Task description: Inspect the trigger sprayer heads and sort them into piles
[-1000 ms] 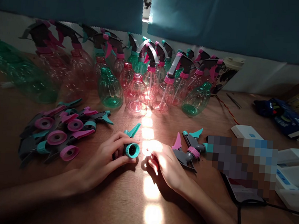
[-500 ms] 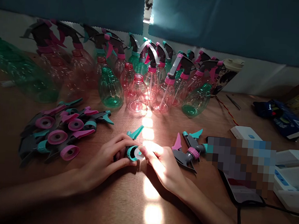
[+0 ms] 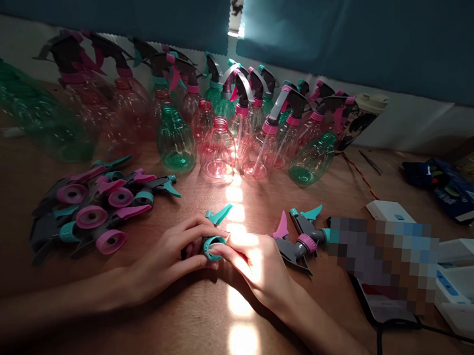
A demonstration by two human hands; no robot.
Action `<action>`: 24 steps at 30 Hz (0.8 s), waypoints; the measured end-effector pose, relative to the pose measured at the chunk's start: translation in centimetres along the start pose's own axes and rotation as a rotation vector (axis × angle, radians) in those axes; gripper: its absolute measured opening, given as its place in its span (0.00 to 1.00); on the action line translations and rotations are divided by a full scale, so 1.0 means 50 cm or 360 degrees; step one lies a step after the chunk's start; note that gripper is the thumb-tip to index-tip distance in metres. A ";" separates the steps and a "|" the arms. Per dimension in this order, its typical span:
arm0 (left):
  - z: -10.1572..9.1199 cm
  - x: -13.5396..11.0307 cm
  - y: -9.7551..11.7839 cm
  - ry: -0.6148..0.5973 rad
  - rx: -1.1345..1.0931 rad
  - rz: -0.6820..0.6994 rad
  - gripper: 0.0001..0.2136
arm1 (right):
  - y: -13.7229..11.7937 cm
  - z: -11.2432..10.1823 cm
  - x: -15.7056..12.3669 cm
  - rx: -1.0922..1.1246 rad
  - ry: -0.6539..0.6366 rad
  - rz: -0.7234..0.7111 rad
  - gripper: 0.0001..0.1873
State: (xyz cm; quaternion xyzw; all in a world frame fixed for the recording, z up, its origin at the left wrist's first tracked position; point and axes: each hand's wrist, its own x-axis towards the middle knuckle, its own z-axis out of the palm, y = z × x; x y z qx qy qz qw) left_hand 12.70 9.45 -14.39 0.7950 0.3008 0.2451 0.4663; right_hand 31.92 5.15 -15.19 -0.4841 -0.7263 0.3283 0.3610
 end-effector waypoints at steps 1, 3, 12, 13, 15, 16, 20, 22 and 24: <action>0.000 0.000 0.001 -0.0013 -0.0008 0.0004 0.14 | 0.002 0.001 -0.001 -0.0034 0.0016 -0.0011 0.21; 0.000 -0.001 0.002 -0.0037 -0.0012 0.0008 0.14 | 0.006 0.002 -0.003 -0.0079 0.0054 -0.0017 0.23; -0.001 0.001 0.002 -0.0028 -0.0004 -0.0037 0.13 | 0.002 -0.008 0.002 -0.0059 0.0284 -0.0002 0.23; -0.001 0.000 0.002 -0.0026 -0.0004 -0.0041 0.13 | 0.000 -0.010 0.001 -0.0053 0.0312 0.0007 0.21; -0.001 0.000 0.001 -0.0026 0.0004 -0.0045 0.14 | -0.004 -0.013 -0.002 -0.0073 0.0359 0.0002 0.16; -0.001 0.000 0.001 -0.0031 0.0012 -0.0044 0.14 | -0.006 -0.015 -0.004 -0.0109 0.0378 -0.0019 0.14; -0.003 -0.001 0.002 -0.0036 0.0033 -0.0035 0.15 | -0.010 -0.019 -0.009 -0.0285 0.0394 -0.0243 0.03; -0.003 -0.001 0.002 -0.0031 0.0032 -0.0032 0.14 | -0.011 -0.020 -0.010 -0.0290 0.0318 -0.0322 0.06; -0.003 0.000 0.002 -0.0041 0.0023 -0.0028 0.15 | -0.012 -0.020 -0.008 -0.0279 0.0195 -0.0289 0.07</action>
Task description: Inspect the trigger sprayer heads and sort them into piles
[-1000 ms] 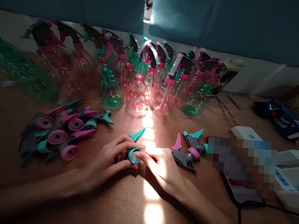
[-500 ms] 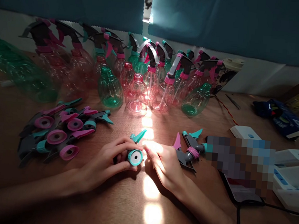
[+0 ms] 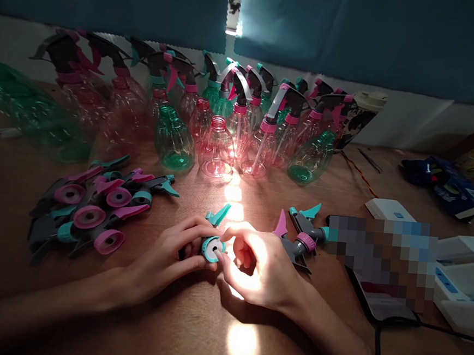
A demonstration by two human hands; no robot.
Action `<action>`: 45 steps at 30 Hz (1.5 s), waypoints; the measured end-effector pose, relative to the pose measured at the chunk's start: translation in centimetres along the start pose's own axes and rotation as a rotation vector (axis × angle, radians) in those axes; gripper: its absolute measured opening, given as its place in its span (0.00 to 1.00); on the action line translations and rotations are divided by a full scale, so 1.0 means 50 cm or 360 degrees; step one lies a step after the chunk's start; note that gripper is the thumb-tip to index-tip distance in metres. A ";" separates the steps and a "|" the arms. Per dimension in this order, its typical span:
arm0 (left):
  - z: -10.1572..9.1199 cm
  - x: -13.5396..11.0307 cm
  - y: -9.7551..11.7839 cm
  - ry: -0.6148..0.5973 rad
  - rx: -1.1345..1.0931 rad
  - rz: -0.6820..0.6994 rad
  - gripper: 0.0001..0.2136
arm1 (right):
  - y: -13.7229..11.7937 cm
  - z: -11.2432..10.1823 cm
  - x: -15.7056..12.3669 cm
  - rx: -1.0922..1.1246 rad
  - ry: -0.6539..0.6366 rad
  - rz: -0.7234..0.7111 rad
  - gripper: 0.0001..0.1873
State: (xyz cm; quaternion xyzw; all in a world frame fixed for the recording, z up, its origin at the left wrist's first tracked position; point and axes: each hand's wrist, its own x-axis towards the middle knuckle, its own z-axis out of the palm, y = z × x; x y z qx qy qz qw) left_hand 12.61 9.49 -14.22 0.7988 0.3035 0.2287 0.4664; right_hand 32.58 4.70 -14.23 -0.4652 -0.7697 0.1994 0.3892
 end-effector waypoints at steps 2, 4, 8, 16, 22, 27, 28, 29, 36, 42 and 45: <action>0.000 0.000 0.000 -0.0003 -0.0012 0.0001 0.15 | -0.002 -0.001 0.004 0.0026 -0.0168 0.0129 0.06; 0.001 0.000 0.000 0.0012 -0.0018 -0.0003 0.15 | -0.005 -0.003 0.009 0.0069 -0.0314 0.0284 0.06; 0.002 0.000 0.000 0.0024 -0.0003 -0.0003 0.16 | -0.010 -0.007 0.014 0.0122 -0.0398 0.0409 0.05; 0.002 0.001 -0.001 0.0044 0.0025 -0.0013 0.18 | -0.009 -0.004 0.009 -0.0019 -0.0266 0.0317 0.07; 0.004 0.001 -0.006 0.0071 0.0089 0.0011 0.18 | -0.012 -0.002 0.008 -0.0126 -0.0241 0.0349 0.08; 0.001 0.005 -0.004 0.0062 0.0129 0.0005 0.16 | -0.013 -0.003 0.008 -0.0109 -0.0334 0.0516 0.11; 0.001 0.005 -0.003 0.0057 0.0130 0.0007 0.16 | -0.013 -0.003 0.007 -0.0113 -0.0336 0.0536 0.11; 0.001 0.005 -0.002 0.0058 0.0127 0.0011 0.17 | -0.013 -0.003 0.007 -0.0118 -0.0329 0.0541 0.11; 0.007 0.002 -0.002 0.0143 0.0093 -0.0030 0.17 | -0.008 0.005 0.001 -0.0061 -0.0223 0.0390 0.11; 0.007 0.004 -0.001 0.0116 0.0067 0.0024 0.17 | -0.004 0.015 0.001 0.0009 -0.0132 0.0189 0.11; 0.006 0.005 -0.002 0.0114 0.0085 0.0025 0.18 | -0.003 0.016 0.000 -0.0067 -0.0109 0.0220 0.11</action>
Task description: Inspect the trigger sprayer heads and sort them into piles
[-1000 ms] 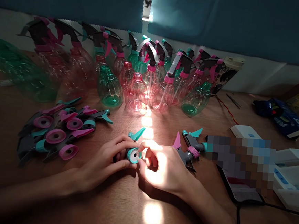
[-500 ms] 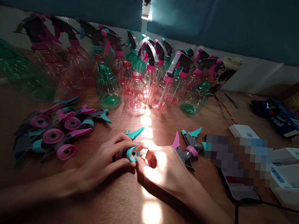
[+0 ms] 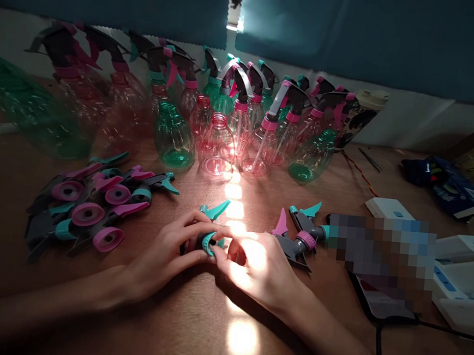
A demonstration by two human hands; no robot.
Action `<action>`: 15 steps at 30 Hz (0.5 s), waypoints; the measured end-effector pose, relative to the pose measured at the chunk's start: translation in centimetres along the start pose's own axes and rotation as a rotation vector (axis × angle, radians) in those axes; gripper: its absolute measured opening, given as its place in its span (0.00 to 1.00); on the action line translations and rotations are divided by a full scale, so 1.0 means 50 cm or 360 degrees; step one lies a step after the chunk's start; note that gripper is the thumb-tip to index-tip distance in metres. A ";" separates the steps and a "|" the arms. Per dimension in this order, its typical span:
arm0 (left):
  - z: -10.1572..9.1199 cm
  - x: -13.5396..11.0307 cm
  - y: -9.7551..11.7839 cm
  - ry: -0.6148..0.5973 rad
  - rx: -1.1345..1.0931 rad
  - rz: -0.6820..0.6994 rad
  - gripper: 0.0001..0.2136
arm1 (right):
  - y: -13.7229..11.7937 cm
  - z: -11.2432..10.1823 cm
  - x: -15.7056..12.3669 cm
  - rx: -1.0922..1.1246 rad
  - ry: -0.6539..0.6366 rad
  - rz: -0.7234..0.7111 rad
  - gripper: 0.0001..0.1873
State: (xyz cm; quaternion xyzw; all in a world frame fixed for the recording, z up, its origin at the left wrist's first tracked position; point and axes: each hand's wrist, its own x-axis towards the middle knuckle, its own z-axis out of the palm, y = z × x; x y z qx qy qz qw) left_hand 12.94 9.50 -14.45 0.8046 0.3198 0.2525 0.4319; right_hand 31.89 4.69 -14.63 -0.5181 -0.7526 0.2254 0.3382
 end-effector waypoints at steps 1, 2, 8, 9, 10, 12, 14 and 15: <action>0.000 0.000 0.000 -0.0001 0.0003 0.0001 0.18 | 0.000 -0.001 -0.001 -0.0031 0.0011 0.0001 0.11; 0.000 0.000 -0.001 -0.0004 0.0002 0.0005 0.18 | 0.001 -0.003 -0.001 -0.0065 0.0030 0.0000 0.10; 0.001 -0.001 -0.002 -0.0018 -0.0025 0.0037 0.19 | 0.001 -0.022 -0.001 -0.0036 -0.0081 0.0083 0.07; 0.001 -0.001 -0.003 -0.0016 -0.0024 0.0034 0.19 | 0.001 -0.024 -0.001 -0.0023 -0.0107 0.0087 0.07; 0.001 -0.002 -0.003 -0.0016 -0.0023 0.0030 0.18 | 0.002 -0.026 -0.001 -0.0020 -0.0113 0.0084 0.06; 0.001 -0.002 -0.003 -0.0020 -0.0026 0.0021 0.18 | 0.004 -0.025 -0.002 -0.0015 -0.0109 0.0065 0.06; 0.000 -0.002 -0.002 -0.0021 -0.0031 0.0008 0.18 | 0.007 -0.022 -0.005 -0.0012 -0.0064 0.0038 0.08; 0.000 -0.002 -0.001 -0.0020 -0.0036 0.0000 0.17 | 0.008 -0.019 -0.006 -0.0010 -0.0030 0.0015 0.10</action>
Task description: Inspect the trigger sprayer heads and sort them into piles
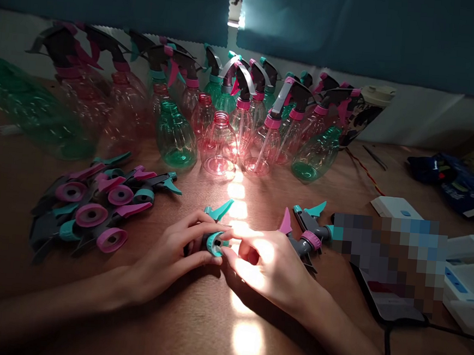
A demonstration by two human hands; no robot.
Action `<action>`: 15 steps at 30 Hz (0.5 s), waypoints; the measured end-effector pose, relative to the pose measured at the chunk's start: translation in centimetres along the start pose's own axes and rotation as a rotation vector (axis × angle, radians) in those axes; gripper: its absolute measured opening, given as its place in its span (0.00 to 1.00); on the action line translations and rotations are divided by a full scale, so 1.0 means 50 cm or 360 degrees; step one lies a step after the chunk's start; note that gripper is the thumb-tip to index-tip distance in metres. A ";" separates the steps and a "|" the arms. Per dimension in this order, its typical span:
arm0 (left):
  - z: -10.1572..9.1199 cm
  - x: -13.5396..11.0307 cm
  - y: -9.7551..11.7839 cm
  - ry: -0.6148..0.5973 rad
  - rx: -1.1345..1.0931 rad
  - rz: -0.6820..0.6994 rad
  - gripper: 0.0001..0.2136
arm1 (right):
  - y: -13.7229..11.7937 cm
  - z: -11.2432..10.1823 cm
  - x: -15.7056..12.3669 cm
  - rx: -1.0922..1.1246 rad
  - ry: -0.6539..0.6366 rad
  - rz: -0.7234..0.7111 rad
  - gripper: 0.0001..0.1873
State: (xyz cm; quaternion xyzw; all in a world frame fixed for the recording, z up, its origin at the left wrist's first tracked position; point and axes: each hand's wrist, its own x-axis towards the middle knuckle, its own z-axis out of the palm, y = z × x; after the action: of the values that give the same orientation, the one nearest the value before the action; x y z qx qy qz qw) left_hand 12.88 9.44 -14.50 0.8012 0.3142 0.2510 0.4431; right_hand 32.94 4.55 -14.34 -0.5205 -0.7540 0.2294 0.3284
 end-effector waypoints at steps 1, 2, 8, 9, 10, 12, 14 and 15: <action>0.000 0.000 0.001 0.0001 -0.0007 -0.0006 0.17 | 0.001 0.003 -0.001 0.0005 0.0041 -0.0026 0.13; 0.000 0.001 0.002 0.0000 -0.0015 -0.0008 0.17 | 0.001 0.006 -0.001 0.0016 0.0085 -0.0054 0.15; 0.000 0.001 -0.003 -0.0011 -0.0014 0.0035 0.17 | -0.010 0.022 0.002 0.0068 0.0263 -0.0263 0.07; 0.000 0.001 -0.005 -0.0008 -0.0003 0.0047 0.16 | -0.011 0.023 0.003 0.0095 0.0266 -0.0279 0.06; 0.000 0.001 -0.006 -0.0005 0.0008 0.0059 0.16 | -0.011 0.023 0.003 0.0129 0.0263 -0.0279 0.07; -0.001 0.000 -0.008 -0.0005 0.0023 0.0072 0.15 | -0.010 0.022 0.004 0.0181 0.0243 -0.0259 0.08; -0.001 0.001 -0.009 -0.0012 0.0021 0.0074 0.15 | -0.007 0.019 0.004 0.0160 0.0234 -0.0263 0.07; -0.001 0.000 -0.008 -0.0010 0.0018 0.0076 0.16 | -0.006 0.018 0.004 0.0123 0.0240 -0.0283 0.07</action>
State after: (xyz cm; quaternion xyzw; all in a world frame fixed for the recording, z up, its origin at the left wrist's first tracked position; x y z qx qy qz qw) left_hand 12.74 9.66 -14.83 0.8118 0.2948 0.2571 0.4335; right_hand 32.05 4.65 -14.70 -0.4544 -0.7609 0.1886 0.4230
